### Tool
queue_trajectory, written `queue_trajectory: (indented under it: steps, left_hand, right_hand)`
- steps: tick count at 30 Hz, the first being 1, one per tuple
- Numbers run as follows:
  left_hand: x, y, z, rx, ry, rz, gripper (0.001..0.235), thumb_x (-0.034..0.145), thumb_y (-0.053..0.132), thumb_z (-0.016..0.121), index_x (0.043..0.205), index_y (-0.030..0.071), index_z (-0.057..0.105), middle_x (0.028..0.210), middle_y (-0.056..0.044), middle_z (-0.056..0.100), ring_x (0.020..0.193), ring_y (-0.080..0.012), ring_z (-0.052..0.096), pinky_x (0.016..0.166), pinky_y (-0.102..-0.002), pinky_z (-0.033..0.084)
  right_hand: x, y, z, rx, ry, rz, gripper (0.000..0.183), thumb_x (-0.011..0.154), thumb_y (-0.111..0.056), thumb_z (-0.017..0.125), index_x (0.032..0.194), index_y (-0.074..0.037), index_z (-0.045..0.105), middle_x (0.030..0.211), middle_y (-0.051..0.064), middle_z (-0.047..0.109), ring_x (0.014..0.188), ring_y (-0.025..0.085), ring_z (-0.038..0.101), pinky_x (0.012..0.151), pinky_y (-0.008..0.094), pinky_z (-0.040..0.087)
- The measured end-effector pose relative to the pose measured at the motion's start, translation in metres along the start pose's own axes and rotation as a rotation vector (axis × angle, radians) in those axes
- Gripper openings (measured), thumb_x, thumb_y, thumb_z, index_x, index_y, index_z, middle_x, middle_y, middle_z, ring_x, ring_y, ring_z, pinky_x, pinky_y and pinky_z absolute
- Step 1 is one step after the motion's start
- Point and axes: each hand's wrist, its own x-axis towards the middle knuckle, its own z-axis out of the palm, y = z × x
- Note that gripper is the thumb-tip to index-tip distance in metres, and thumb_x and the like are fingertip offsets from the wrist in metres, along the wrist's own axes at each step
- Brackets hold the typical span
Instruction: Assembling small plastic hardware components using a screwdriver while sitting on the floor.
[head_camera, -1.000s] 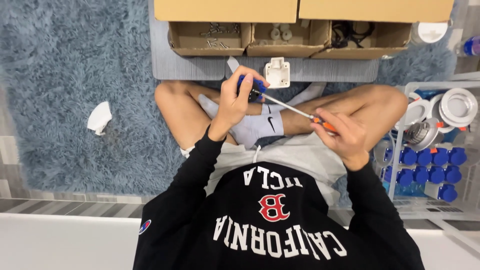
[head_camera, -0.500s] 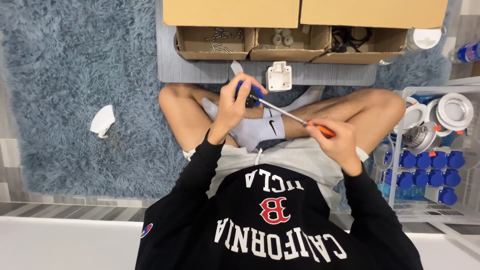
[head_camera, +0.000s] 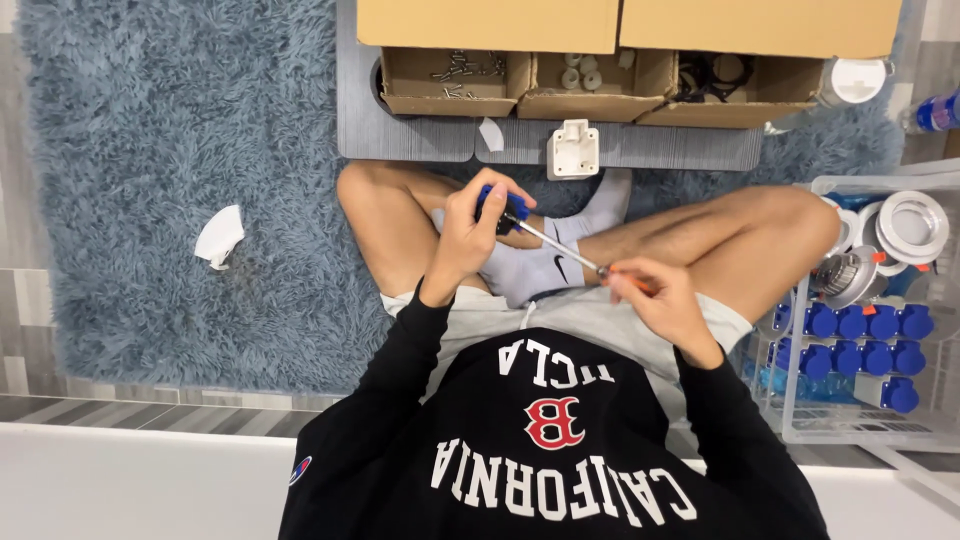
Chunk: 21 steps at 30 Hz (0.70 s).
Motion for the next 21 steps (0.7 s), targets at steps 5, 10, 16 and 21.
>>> queue_trajectory:
  steps: [5, 10, 16, 21]
  left_hand:
    - [-0.003, -0.006, -0.004, -0.038, -0.01, 0.006, 0.031, 0.118, 0.022, 0.05, 0.104, 0.006, 0.072, 0.088, -0.012, 0.082, 0.073, -0.0237, 0.081, 0.07, -0.032, 0.062]
    - [0.005, 0.002, -0.005, -0.032, 0.0, 0.011, 0.033, 0.117, 0.024, 0.05, 0.101, 0.009, 0.075, 0.085, -0.008, 0.082, 0.072, -0.0181, 0.079, 0.071, -0.029, 0.062]
    - [0.007, 0.001, 0.006, -0.139, 0.046, 0.022, 0.034, 0.119, 0.026, 0.047, 0.106, 0.007, 0.072, 0.094, -0.011, 0.083, 0.085, -0.0183, 0.08, 0.08, -0.031, 0.063]
    - [0.011, -0.005, 0.011, -0.21, 0.054, 0.062, 0.034, 0.12, 0.025, 0.045, 0.108, 0.004, 0.069, 0.097, -0.016, 0.082, 0.079, -0.0209, 0.081, 0.072, -0.031, 0.064]
  right_hand:
    - [-0.005, 0.003, 0.008, 0.813, -0.286, 0.424, 0.029, 0.114, -0.017, 0.053, 0.117, 0.005, 0.07, 0.065, 0.015, 0.06, 0.035, -0.001, 0.033, 0.032, 0.018, 0.029]
    - [-0.001, -0.029, -0.003, -0.143, 0.025, 0.008, 0.026, 0.092, -0.021, 0.094, 0.114, -0.009, 0.086, 0.081, 0.015, 0.078, 0.067, 0.026, 0.075, 0.06, 0.035, 0.06]
    - [0.0, -0.042, -0.014, -0.292, 0.09, -0.183, 0.022, 0.095, -0.017, 0.093, 0.114, -0.009, 0.088, 0.094, 0.012, 0.083, 0.082, 0.034, 0.079, 0.075, 0.039, 0.064]
    - [0.004, -0.05, -0.019, -0.284, 0.13, -0.234, 0.023, 0.094, -0.014, 0.096, 0.113, -0.004, 0.087, 0.095, 0.014, 0.083, 0.081, 0.035, 0.079, 0.072, 0.04, 0.063]
